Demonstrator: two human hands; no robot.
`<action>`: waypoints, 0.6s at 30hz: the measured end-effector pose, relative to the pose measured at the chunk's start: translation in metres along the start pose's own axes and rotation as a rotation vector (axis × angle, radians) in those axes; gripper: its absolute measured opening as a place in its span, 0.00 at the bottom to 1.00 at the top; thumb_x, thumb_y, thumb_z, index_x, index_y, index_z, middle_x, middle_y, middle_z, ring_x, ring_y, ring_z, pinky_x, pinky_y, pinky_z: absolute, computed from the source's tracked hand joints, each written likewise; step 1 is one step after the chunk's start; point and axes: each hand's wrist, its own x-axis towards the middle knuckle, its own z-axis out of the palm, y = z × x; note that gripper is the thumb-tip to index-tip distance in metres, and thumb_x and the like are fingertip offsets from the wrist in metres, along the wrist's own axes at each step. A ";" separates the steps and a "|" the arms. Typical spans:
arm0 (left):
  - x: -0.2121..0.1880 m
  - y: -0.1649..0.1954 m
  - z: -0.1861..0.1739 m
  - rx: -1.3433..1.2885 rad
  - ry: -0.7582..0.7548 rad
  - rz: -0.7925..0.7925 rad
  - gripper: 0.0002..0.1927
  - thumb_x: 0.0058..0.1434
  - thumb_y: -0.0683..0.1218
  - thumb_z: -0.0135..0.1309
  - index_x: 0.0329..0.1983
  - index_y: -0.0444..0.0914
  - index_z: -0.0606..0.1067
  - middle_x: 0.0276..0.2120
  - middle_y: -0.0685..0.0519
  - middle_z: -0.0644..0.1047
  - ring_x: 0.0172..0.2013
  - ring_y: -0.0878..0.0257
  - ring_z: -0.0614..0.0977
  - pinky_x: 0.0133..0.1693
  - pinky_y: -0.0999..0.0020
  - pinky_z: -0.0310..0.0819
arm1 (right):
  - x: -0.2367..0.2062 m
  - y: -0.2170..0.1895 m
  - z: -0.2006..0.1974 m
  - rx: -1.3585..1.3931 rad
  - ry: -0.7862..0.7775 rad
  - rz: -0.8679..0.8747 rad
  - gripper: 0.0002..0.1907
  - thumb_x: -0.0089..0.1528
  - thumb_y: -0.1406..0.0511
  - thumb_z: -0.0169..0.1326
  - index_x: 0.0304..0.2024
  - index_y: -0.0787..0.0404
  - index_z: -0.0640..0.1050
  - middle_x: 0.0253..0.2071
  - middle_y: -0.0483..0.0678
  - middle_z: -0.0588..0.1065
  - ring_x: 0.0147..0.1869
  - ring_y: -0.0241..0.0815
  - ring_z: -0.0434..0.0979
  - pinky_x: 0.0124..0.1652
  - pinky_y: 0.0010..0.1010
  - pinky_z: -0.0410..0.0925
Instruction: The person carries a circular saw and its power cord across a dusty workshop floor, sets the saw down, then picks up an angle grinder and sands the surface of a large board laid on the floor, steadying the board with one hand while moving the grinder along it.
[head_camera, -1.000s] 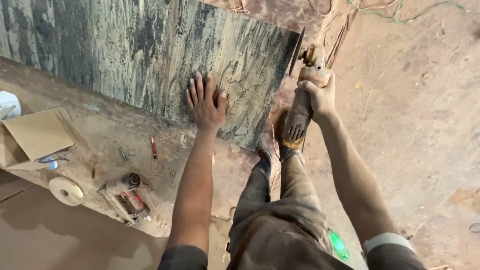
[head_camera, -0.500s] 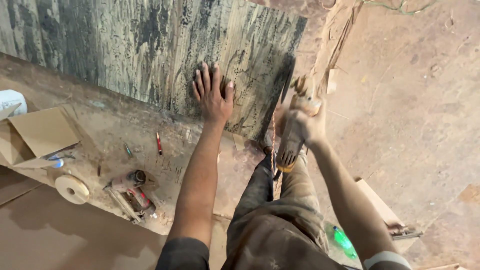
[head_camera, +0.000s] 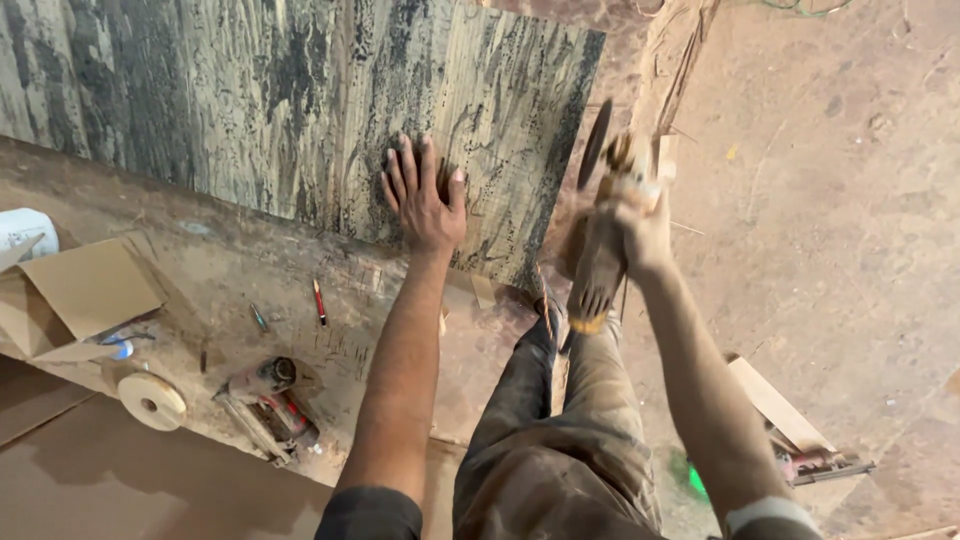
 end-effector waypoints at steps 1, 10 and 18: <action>-0.001 0.001 -0.001 0.000 -0.001 -0.006 0.35 0.74 0.67 0.34 0.80 0.49 0.55 0.79 0.46 0.51 0.78 0.44 0.50 0.76 0.42 0.32 | 0.013 -0.008 0.004 0.022 -0.089 -0.059 0.18 0.63 0.75 0.59 0.48 0.70 0.63 0.42 0.57 0.69 0.43 0.47 0.77 0.44 0.42 0.78; 0.005 0.004 -0.004 0.050 -0.023 -0.024 0.35 0.73 0.67 0.34 0.80 0.51 0.55 0.79 0.47 0.51 0.78 0.46 0.50 0.75 0.43 0.31 | 0.062 -0.054 0.041 -0.112 0.101 -0.012 0.31 0.55 0.75 0.59 0.57 0.57 0.59 0.42 0.54 0.73 0.37 0.46 0.80 0.36 0.41 0.79; 0.003 0.002 -0.009 0.036 -0.057 -0.021 0.34 0.75 0.66 0.34 0.80 0.51 0.54 0.79 0.47 0.50 0.79 0.45 0.49 0.76 0.44 0.31 | 0.015 -0.013 0.037 -0.096 0.075 -0.027 0.31 0.57 0.75 0.59 0.58 0.60 0.59 0.45 0.54 0.72 0.41 0.45 0.79 0.39 0.39 0.79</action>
